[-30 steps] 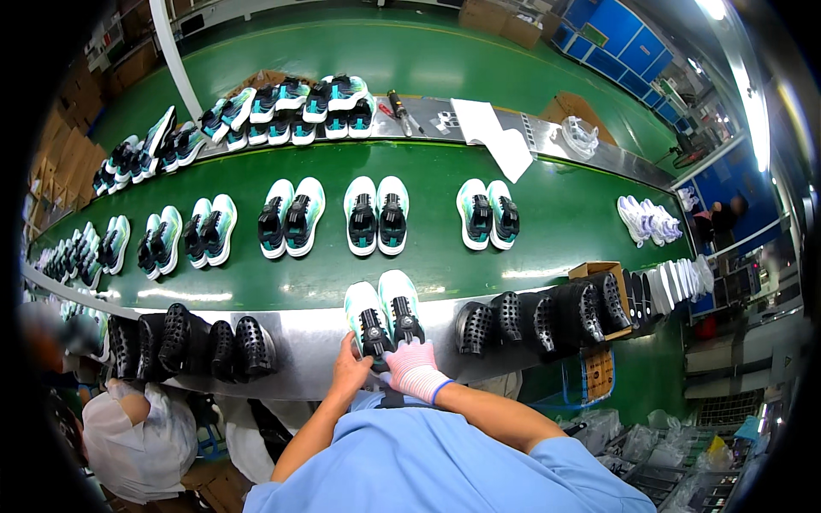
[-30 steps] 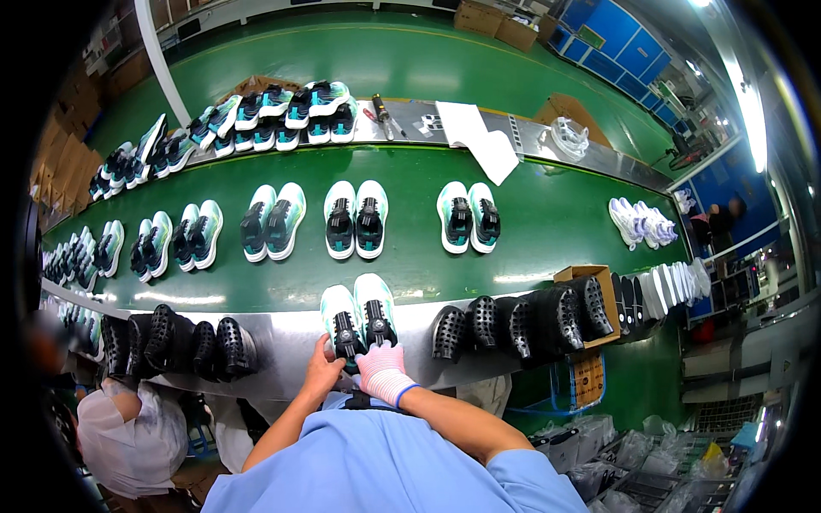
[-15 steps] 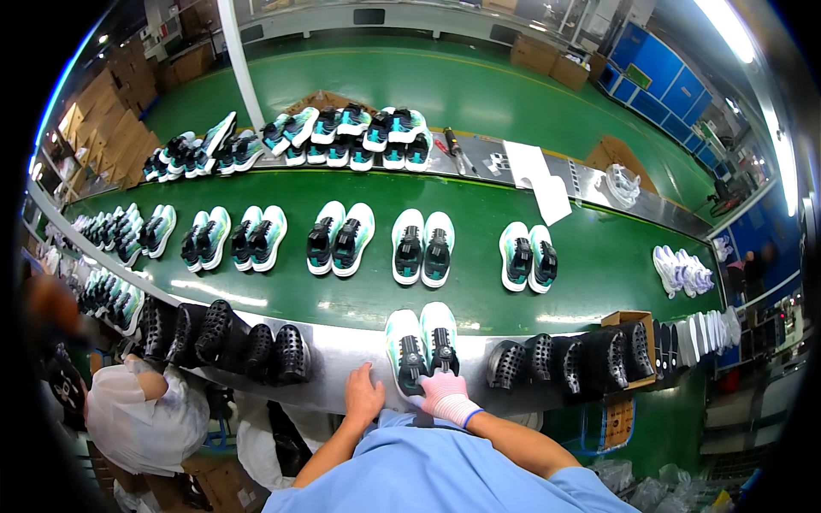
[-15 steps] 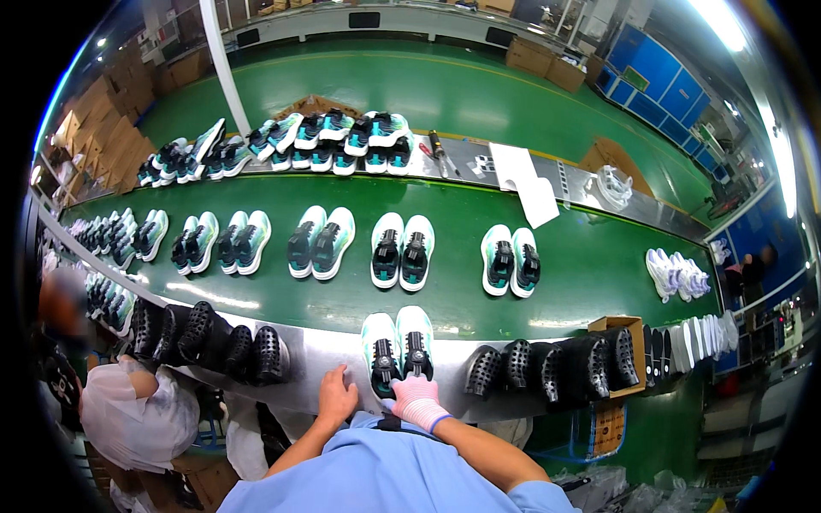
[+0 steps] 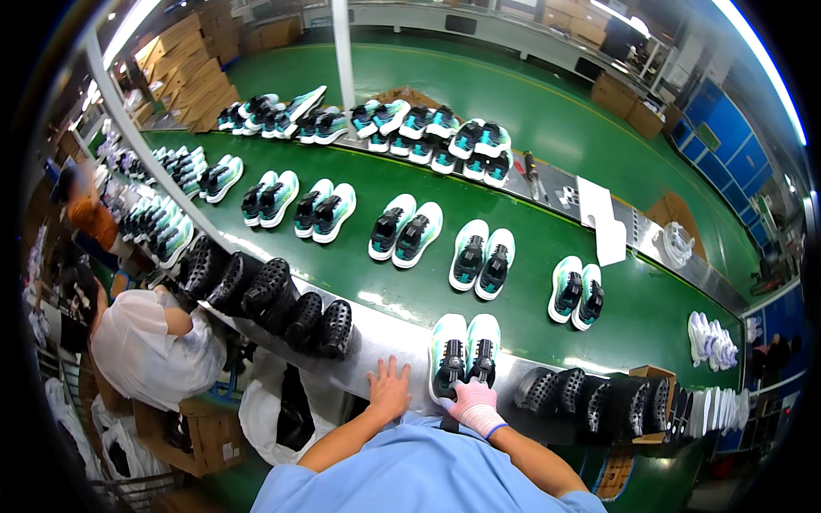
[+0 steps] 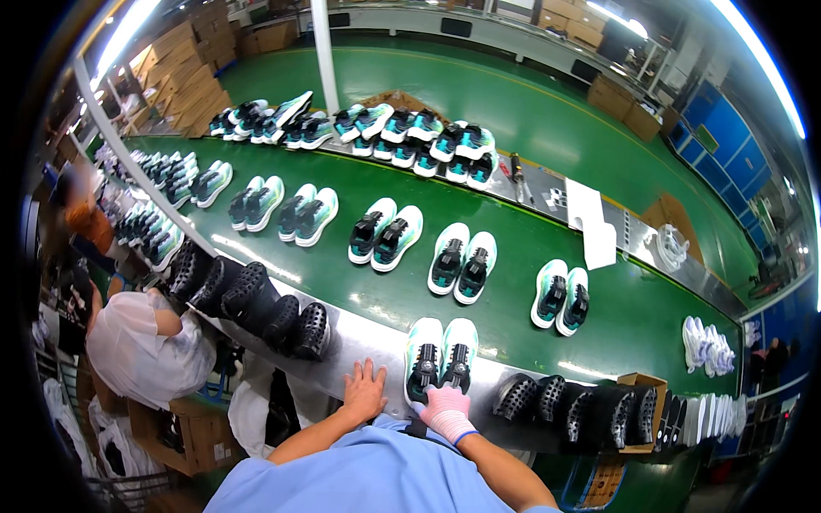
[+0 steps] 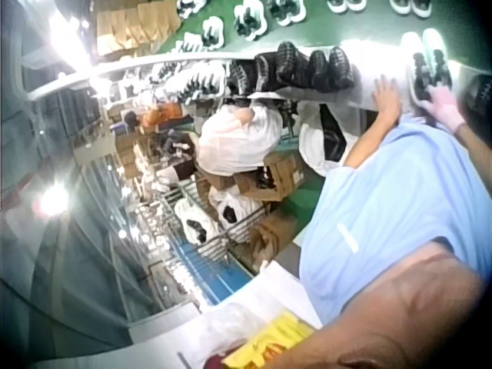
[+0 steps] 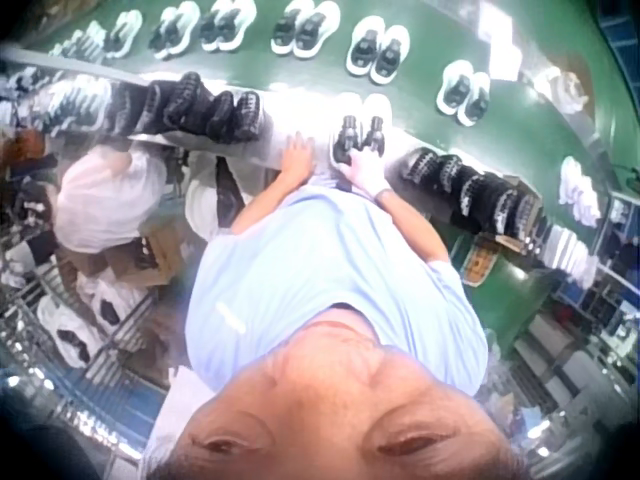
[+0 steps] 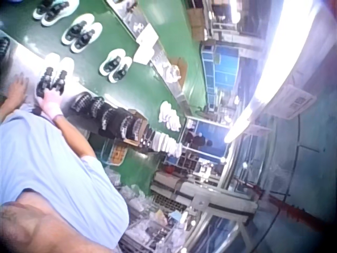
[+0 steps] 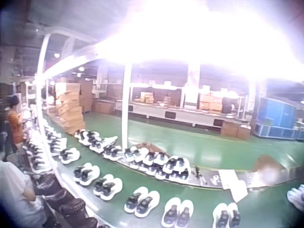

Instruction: The person picks up individual shoes from a container and places them into matching pairs on a conveyor belt, then moves pairs of shoes from the belt into a bin.

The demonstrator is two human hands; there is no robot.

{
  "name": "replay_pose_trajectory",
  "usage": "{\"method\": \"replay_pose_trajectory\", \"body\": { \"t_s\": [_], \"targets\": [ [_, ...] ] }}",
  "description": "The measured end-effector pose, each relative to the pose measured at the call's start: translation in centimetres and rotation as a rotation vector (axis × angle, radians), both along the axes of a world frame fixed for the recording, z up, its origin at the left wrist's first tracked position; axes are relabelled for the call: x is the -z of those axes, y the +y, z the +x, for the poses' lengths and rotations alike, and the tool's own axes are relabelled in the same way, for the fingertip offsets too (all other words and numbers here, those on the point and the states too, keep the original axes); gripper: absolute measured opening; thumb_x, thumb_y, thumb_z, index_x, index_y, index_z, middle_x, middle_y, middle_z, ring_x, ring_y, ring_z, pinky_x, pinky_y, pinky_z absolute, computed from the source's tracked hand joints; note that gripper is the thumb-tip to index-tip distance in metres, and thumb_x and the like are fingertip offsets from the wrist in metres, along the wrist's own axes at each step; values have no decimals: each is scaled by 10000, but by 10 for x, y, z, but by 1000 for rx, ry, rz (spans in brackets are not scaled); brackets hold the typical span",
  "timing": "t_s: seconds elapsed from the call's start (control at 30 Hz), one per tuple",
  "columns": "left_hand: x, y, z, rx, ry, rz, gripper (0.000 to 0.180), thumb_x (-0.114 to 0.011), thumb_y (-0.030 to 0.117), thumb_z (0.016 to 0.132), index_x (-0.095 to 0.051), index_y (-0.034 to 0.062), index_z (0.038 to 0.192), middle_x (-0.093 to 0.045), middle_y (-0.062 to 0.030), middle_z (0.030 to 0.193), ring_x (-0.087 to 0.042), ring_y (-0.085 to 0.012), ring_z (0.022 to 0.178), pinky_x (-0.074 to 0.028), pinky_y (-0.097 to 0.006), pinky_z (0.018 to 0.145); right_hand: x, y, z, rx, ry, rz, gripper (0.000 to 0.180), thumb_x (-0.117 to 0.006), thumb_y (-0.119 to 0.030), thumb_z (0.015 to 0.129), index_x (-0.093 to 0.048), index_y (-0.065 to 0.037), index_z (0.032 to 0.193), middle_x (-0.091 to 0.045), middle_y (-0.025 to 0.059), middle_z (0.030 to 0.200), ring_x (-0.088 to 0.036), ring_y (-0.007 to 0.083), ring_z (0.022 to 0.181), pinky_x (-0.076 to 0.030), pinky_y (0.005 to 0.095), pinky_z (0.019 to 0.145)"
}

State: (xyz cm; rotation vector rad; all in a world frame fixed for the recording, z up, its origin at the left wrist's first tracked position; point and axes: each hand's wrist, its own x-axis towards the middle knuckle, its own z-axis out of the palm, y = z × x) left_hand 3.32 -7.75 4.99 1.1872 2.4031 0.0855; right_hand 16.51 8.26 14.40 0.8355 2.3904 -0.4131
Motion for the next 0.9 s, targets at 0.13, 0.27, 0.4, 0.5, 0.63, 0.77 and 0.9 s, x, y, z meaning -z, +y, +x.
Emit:
{"method": "replay_pose_trajectory", "body": {
  "t_s": [0.13, 0.27, 0.4, 0.5, 0.63, 0.77, 0.9],
  "targets": [
    [-6, 2, -1, 13, -9, 9, 818, -783, 349, 846, -407, 124, 1536, -279, -272, 1613, -292, -527, 1466, -351, -697, 1084, -1, 1, -1, 21, 13, -9, 574, -667, -634, 847, -737, -156, 1156, -687, 187, 1119, -699, 332, 1052, -579, 460, 881],
    [-6, 0, 1, -19, -30, 7, 792, -775, 326, 858, -411, 132, 1534, -277, -260, 1622, -257, -502, 1481, -330, -718, 1080, 0, 0, -1, 1, 8, -4, 588, -670, -638, 841, -731, -155, 1170, -682, 190, 1131, -696, 338, 1069, -580, 462, 887],
    [-8, 0, 1, -16, -25, 3, 787, -765, 331, 861, -413, 134, 1537, -279, -253, 1622, -260, -497, 1481, -335, -716, 1079, 4, 0, -1, 12, 1, 24, 601, -674, -650, 828, -738, -147, 1149, -683, 195, 1131, -698, 351, 1069, -574, 471, 889],
    [-7, 2, 1, -9, -11, -21, 800, -757, 345, 872, -395, 137, 1554, -262, -252, 1628, -258, -501, 1484, -335, -710, 1085, 6, 1, -3, 0, -23, 20, 650, -676, -678, 807, -726, -140, 1168, -670, 196, 1153, -690, 353, 1086, -576, 462, 892],
    [-9, 5, 1, 10, -6, -60, 815, -753, 360, 879, -377, 134, 1567, -244, -256, 1634, -254, -509, 1486, -334, -705, 1090, 5, 1, -2, 15, -14, 35, 600, -697, -643, 822, -728, -150, 1161, -682, 186, 1151, -681, 341, 1109, -557, 468, 913],
    [-11, 5, 1, 3, -11, -59, 813, -750, 355, 881, -377, 129, 1567, -244, -257, 1635, -252, -511, 1486, -332, -707, 1089, 9, 3, -1, 3, -16, 27, 668, -683, -698, 794, -732, -145, 1166, -674, 195, 1164, -685, 347, 1105, -575, 457, 906],
    [-11, 5, 2, -5, -21, -65, 824, -756, 345, 877, -371, 134, 1573, -240, -252, 1638, -246, -510, 1489, -332, -708, 1089, 8, 3, -2, 2, -32, 27, 626, -685, -675, 805, -742, -152, 1144, -683, 189, 1147, -689, 342, 1100, -572, 461, 900]
  ]
}}
